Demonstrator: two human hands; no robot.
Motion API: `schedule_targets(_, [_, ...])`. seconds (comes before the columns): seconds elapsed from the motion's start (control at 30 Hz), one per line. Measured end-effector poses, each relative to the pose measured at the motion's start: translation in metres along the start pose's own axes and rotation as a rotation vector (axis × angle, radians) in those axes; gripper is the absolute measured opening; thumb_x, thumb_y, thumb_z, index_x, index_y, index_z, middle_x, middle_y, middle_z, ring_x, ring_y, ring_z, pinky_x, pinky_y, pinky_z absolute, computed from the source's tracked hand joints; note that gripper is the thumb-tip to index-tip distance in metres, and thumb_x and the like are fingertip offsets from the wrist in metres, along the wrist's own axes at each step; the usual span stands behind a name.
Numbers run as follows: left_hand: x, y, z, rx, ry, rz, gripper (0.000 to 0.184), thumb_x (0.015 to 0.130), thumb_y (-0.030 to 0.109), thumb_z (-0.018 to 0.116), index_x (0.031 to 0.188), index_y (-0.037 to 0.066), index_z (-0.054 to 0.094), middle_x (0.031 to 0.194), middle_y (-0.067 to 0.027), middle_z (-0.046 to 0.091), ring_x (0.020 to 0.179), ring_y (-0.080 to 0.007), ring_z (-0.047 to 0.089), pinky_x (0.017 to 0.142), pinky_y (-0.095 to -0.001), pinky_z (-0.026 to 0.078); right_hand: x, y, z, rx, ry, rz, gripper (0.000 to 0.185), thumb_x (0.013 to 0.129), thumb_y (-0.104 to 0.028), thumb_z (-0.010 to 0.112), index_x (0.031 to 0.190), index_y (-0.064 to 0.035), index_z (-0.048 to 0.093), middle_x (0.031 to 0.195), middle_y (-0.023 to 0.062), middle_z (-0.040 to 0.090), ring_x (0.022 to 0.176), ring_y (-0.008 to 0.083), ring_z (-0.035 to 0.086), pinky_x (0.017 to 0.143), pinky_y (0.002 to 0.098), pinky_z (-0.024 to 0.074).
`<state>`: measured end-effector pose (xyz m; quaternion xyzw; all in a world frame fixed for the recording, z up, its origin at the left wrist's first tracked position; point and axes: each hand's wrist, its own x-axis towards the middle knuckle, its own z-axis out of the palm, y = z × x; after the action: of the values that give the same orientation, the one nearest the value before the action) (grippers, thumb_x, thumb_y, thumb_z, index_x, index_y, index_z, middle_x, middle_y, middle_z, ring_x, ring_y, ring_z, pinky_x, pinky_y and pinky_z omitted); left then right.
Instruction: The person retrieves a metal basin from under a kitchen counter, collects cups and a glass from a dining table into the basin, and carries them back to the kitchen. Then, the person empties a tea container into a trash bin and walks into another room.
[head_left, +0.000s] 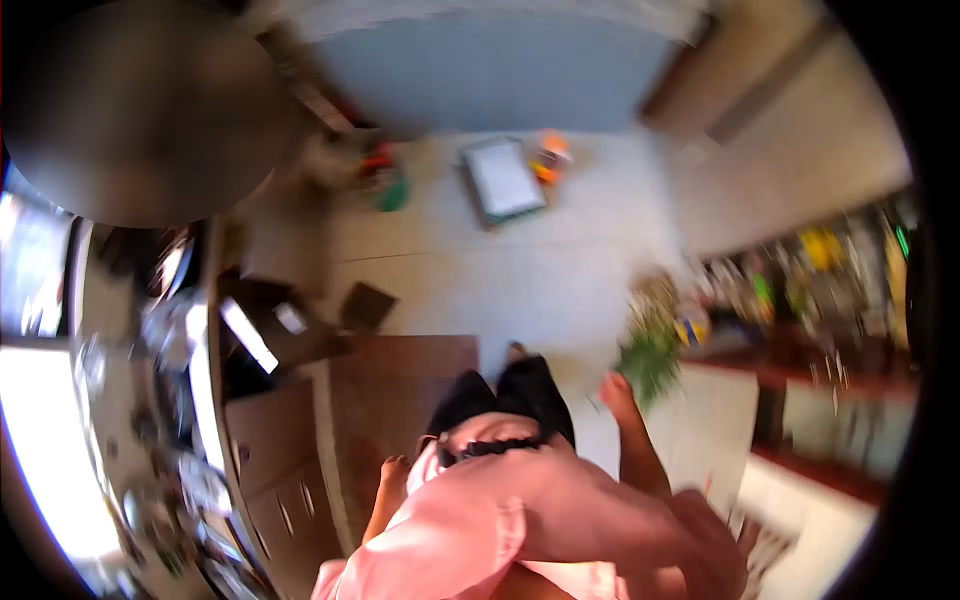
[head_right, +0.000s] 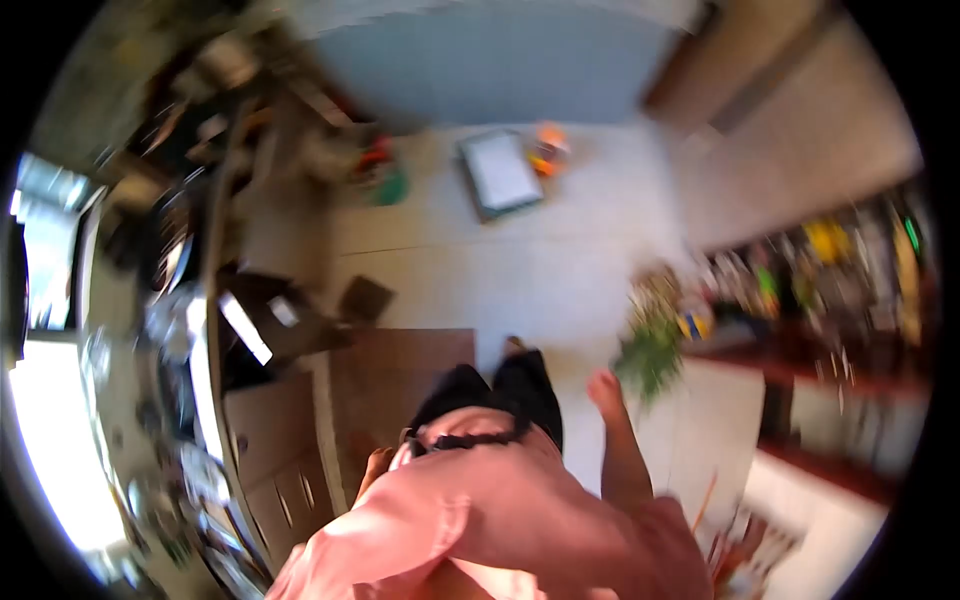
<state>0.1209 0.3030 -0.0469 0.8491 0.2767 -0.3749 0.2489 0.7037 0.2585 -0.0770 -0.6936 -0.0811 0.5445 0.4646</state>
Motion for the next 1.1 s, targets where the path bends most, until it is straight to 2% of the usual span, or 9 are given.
schedule_targets(0.07, [0.019, -0.004, -0.020, -1.274, 0.433, -0.499, 0.029, 0.080, 0.028, 0.051, 0.095, 0.005, 0.061, 0.094, -0.0103, 0.062, 0.089, -0.0259, 0.058, 0.076, -0.0330, 0.046, -0.008, -0.015, 0.014, -0.030, 0.083, 0.057, 0.019, 0.086, -0.026, 0.053, 0.096, -0.0104, 0.054, 0.074, 0.0027, 0.058, 0.061, 0.0116, 0.055, 0.052, 0.0234, 0.0446])
schedule_targets(0.13, [0.115, -0.064, 0.095, -1.679, 0.338, -0.516, 0.031, 0.081, 0.026, 0.049, 0.100, 0.003, 0.059, 0.094, -0.0141, 0.062, 0.088, -0.0305, 0.058, 0.076, -0.0355, 0.045, -0.038, -0.031, 0.039, -0.064, 0.186, 0.112, 0.022, 0.086, -0.027, 0.052, 0.100, -0.0107, 0.051, 0.082, 0.0047, 0.059, 0.067, 0.0130, 0.058, 0.055, 0.0257, 0.0455])
schedule_targets(0.27, [0.121, -0.089, -0.029, 0.041, 0.355, 0.058, 0.025, 0.084, 0.024, 0.042, 0.087, 0.005, 0.059, 0.091, -0.0167, 0.059, 0.084, -0.0318, 0.057, 0.066, -0.0403, 0.046, -0.112, 0.045, 0.042, 0.135, 0.362, 0.140, 0.026, 0.085, -0.032, 0.052, 0.102, -0.0112, 0.051, 0.085, 0.0053, 0.059, 0.067, 0.0140, 0.058, 0.055, 0.0267, 0.0458])
schedule_targets(0.3, [0.110, -0.086, -0.045, 0.052, 0.340, 0.101, 0.025, 0.084, 0.024, 0.042, 0.087, 0.005, 0.059, 0.091, -0.0167, 0.059, 0.084, -0.0318, 0.057, 0.066, -0.0403, 0.046, -0.148, 0.046, 0.048, 0.163, 0.376, 0.209, 0.028, 0.084, -0.031, 0.053, 0.103, -0.0117, 0.052, 0.085, 0.0057, 0.059, 0.067, 0.0143, 0.058, 0.055, 0.0269, 0.0460])
schedule_targets(0.43, [0.120, -0.134, -0.113, -1.581, -0.023, -0.724, 0.017, 0.084, 0.023, 0.043, 0.093, 0.014, 0.054, 0.082, -0.0029, 0.054, 0.071, -0.0175, 0.052, 0.049, -0.0339, 0.037, -0.274, 0.146, 0.053, 0.386, 0.565, 0.519, 0.014, 0.082, -0.020, 0.050, 0.094, -0.0153, 0.053, 0.079, 0.0051, 0.059, 0.057, 0.0151, 0.055, 0.048, 0.0311, 0.0439])
schedule_targets(0.5, [0.136, -0.153, -0.124, -1.420, -0.087, -0.607, 0.018, 0.084, 0.025, 0.043, 0.094, 0.014, 0.053, 0.083, -0.0030, 0.054, 0.071, -0.0180, 0.052, 0.049, -0.0340, 0.036, -0.337, 0.288, 0.044, 0.746, 0.643, 0.617, 0.006, 0.082, -0.021, 0.047, 0.082, -0.0177, 0.052, 0.075, 0.0029, 0.057, 0.055, 0.0153, 0.052, 0.050, 0.0356, 0.0417])
schedule_targets(0.57, [0.153, -0.148, -0.148, -1.245, -0.147, -0.526, 0.018, 0.083, 0.027, 0.043, 0.093, 0.014, 0.051, 0.082, -0.0030, 0.052, 0.072, -0.0187, 0.051, 0.050, -0.0350, 0.036, -0.382, 0.230, 0.071, 0.873, 1.036, 0.792, 0.009, 0.081, -0.013, 0.043, 0.073, -0.0151, 0.046, 0.074, 0.0055, 0.053, 0.062, 0.0194, 0.053, 0.048, 0.0366, 0.0347])
schedule_targets(0.93, [0.260, 0.182, -0.215, -1.132, -0.345, -0.134, 0.017, 0.084, 0.033, 0.044, 0.083, 0.016, 0.047, 0.079, -0.0015, 0.048, 0.083, -0.0187, 0.051, 0.068, -0.0412, 0.042, -0.405, 0.426, 0.081, 1.564, 0.835, 0.515, 0.010, 0.082, -0.020, 0.044, 0.087, -0.0134, 0.050, 0.064, 0.0045, 0.052, 0.054, 0.0186, 0.054, 0.051, 0.0379, 0.0429])
schedule_targets(1.1, [0.253, 0.415, -0.205, -0.330, -0.169, 0.186, 0.038, 0.082, 0.030, 0.053, 0.109, 0.003, 0.051, 0.096, -0.0086, 0.059, 0.079, -0.0185, 0.060, 0.072, -0.0322, 0.047, -0.455, 0.413, -0.098, 1.450, 0.901, 0.396, 0.012, 0.081, -0.019, 0.048, 0.093, -0.0152, 0.049, 0.072, 0.0011, 0.052, 0.053, 0.0124, 0.051, 0.045, 0.0267, 0.0384])
